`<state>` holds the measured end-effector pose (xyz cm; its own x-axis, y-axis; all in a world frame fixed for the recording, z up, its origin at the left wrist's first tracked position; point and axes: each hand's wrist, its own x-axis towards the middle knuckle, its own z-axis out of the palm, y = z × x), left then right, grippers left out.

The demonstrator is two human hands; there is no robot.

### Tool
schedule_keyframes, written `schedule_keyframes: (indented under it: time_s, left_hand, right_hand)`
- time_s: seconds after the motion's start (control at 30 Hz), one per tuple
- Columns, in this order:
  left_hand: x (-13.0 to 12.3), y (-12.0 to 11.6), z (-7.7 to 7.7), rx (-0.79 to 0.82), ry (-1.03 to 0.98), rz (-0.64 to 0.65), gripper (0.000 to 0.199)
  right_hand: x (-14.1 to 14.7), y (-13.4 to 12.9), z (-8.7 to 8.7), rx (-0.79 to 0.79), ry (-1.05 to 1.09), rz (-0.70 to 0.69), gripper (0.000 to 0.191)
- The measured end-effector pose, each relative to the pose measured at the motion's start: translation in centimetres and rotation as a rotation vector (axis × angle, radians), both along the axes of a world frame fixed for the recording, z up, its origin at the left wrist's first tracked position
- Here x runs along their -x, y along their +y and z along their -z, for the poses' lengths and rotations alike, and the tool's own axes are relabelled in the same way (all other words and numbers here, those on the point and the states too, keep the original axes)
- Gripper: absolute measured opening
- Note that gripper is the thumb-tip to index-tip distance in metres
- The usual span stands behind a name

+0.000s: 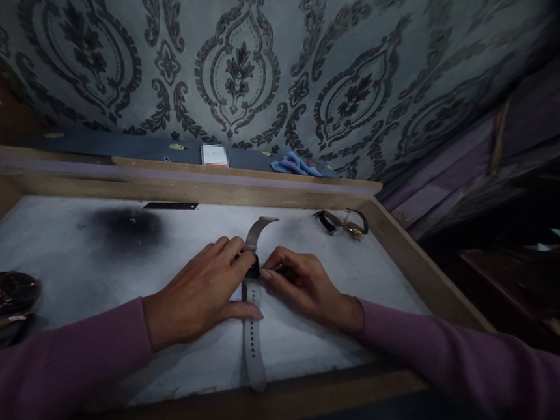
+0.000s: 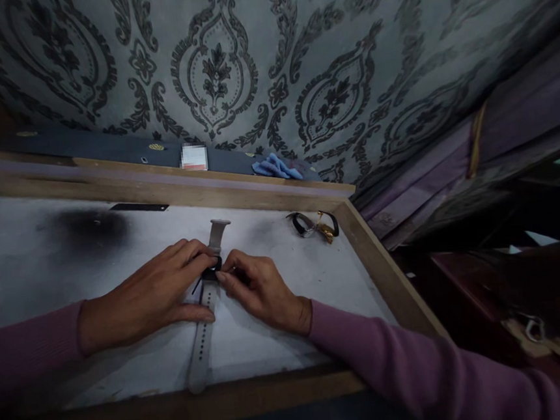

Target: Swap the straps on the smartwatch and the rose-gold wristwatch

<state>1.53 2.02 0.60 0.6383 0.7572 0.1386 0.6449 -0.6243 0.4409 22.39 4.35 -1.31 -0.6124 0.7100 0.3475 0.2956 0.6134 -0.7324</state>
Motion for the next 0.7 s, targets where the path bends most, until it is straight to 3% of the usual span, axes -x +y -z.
schedule_keyframes:
  time_s: [0.7]
  left_hand:
    - [0.11, 0.0, 0.37, -0.033, -0.03, -0.008, 0.045]
  right_hand:
    - [0.06, 0.21, 0.29, 0.004, 0.028, -0.034, 0.017]
